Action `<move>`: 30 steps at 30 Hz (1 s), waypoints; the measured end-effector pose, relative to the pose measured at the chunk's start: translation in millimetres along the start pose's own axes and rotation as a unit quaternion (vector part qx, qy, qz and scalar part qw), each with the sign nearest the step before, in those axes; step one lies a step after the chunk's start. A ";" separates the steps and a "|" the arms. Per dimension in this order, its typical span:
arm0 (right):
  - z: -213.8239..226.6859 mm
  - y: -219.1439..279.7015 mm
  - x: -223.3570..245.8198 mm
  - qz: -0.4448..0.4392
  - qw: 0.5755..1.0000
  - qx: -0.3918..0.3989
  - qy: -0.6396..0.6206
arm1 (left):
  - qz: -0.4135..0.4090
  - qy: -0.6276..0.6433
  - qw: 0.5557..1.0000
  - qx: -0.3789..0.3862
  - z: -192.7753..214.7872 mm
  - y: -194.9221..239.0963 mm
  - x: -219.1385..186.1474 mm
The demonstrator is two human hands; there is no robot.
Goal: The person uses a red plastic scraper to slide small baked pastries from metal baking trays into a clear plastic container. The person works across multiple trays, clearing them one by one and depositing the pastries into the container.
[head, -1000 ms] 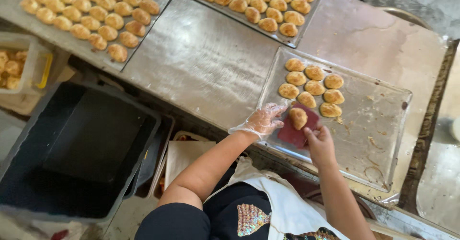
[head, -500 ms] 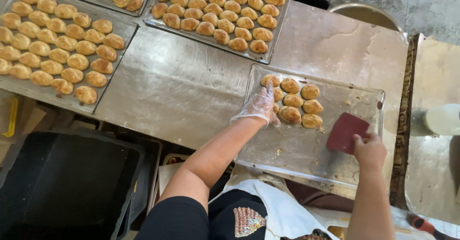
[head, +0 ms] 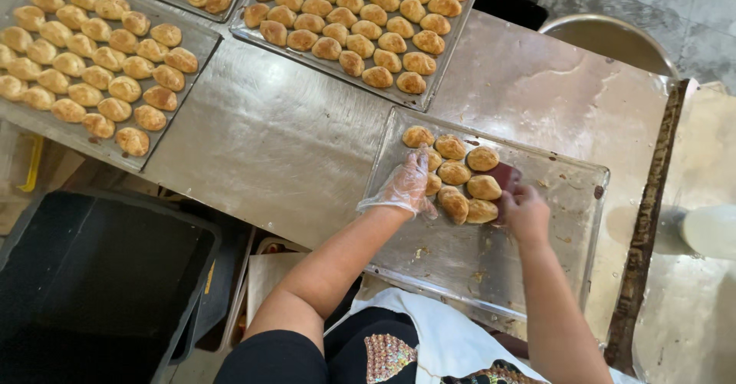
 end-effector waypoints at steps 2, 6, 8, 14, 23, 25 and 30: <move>-13.1 -7.8 -0.2 -0.042 0.998 0.048 -0.011 | 0.020 -0.036 0.999 0.028 -1.1 8.6 1.0; 3.0 -27.5 -3.7 -0.039 0.997 0.060 0.008 | -0.038 -0.093 0.995 0.023 -11.6 36.0 -23.0; 0.9 -29.5 -1.6 -0.024 0.995 0.094 -0.019 | -0.109 -0.122 0.986 -0.024 -15.1 44.3 -45.7; -50.0 -4.3 6.1 -0.112 0.922 0.253 -0.271 | -0.071 -0.178 0.981 0.001 -14.7 12.9 -59.5; -63.1 5.7 18.2 -0.150 0.824 0.305 -0.454 | -0.024 -0.130 0.973 0.191 10.2 -11.3 -104.3; -62.8 5.8 22.1 -0.146 0.812 0.294 -0.482 | -0.023 -0.108 0.974 0.200 10.7 -12.6 -109.7; -40.9 -1.2 29.1 -0.135 0.836 0.211 -0.488 | -0.044 -0.076 0.979 0.186 4.1 -28.0 -117.9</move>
Point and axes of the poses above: each hand's wrist, its own y-axis away from the middle knuckle, its own z-axis out of the back of the hand, x = y × z, the point moved 9 cm from there along -y, towards the middle knuckle, and after that the axes turned 2 degrees about y, right-handed, at the moved point
